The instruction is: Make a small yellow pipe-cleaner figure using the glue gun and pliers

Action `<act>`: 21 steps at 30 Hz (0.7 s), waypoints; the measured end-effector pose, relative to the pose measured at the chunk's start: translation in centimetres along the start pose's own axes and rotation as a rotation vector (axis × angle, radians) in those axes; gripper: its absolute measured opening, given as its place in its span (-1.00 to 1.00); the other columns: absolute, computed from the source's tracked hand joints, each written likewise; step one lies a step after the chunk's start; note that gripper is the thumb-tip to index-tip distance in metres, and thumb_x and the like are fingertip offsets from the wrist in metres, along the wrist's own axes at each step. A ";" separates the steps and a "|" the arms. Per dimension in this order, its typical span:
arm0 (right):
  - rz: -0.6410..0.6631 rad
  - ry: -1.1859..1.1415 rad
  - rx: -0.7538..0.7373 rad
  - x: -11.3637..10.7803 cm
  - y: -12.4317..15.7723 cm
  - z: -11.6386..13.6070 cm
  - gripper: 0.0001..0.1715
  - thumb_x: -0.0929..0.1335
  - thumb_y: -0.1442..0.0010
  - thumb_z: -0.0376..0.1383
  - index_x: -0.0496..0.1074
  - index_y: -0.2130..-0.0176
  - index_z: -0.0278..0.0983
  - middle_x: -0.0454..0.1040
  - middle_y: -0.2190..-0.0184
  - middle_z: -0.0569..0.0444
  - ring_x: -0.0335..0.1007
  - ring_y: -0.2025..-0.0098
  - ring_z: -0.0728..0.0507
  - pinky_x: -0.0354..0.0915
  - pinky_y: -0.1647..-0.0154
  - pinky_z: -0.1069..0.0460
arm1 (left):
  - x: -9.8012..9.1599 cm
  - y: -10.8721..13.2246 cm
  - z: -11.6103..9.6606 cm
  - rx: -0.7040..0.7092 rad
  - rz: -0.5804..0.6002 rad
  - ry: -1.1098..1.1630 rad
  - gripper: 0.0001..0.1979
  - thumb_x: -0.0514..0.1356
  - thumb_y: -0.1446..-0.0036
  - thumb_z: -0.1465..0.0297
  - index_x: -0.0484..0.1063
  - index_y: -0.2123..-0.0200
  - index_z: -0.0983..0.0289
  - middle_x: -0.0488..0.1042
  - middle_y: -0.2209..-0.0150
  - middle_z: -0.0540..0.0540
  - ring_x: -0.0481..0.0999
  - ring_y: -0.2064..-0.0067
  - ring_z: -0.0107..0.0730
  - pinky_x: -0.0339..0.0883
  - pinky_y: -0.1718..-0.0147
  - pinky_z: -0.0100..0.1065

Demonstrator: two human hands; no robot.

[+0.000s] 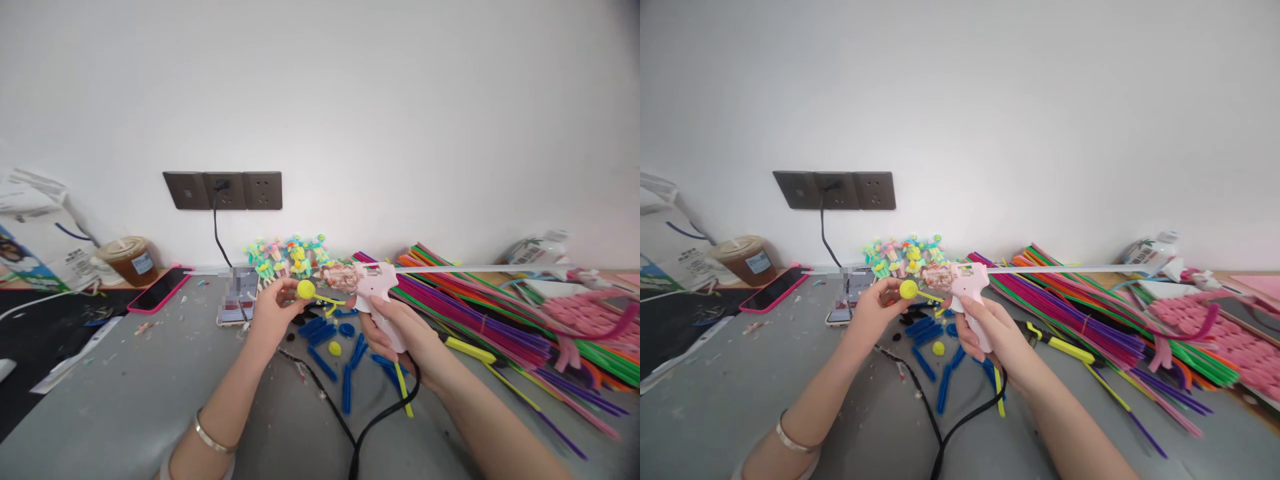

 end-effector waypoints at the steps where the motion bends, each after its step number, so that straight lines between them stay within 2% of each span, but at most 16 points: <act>1: 0.003 0.007 0.004 0.0 0.0 -0.1 -0.58 0.30 -0.28 0.00 0.39 0.21 -0.34 0.15 0.70 0.29 -0.03 0.77 0.11 -0.17 0.72 0.13 | 0.0 0.0 0.0 0.006 -0.001 -0.012 -0.77 0.36 0.12 0.35 0.45 0.36 0.26 0.52 0.36 0.04 0.50 0.32 -0.34 0.44 0.41 -0.38; 11: 0.005 0.074 0.062 0.3 -0.1 -0.4 -0.48 0.33 -0.22 0.08 0.39 0.24 -0.36 0.14 0.72 0.29 -0.04 0.78 0.11 -0.17 0.74 0.14 | 0.1 0.2 -0.2 0.044 -0.016 -0.068 -0.80 0.33 0.09 0.36 0.45 0.35 0.26 0.52 0.35 0.06 0.50 0.30 -0.34 0.41 0.35 -0.39; 21: 0.006 0.115 0.065 0.5 0.2 -0.4 -0.46 0.32 -0.23 0.10 0.38 0.25 -0.35 0.15 0.72 0.29 -0.03 0.77 0.11 -0.14 0.73 0.14 | 0.1 0.3 -0.8 0.065 -0.076 -0.103 -0.81 0.30 0.10 0.38 0.45 0.34 0.26 0.53 0.34 0.06 0.51 0.29 -0.36 0.40 0.31 -0.40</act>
Point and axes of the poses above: each hand's wrist, its own y-axis away from the middle knuckle, its own x-axis out of the palm, z = x × y, the point moved 3 cm from there along -y, towards the middle knuckle
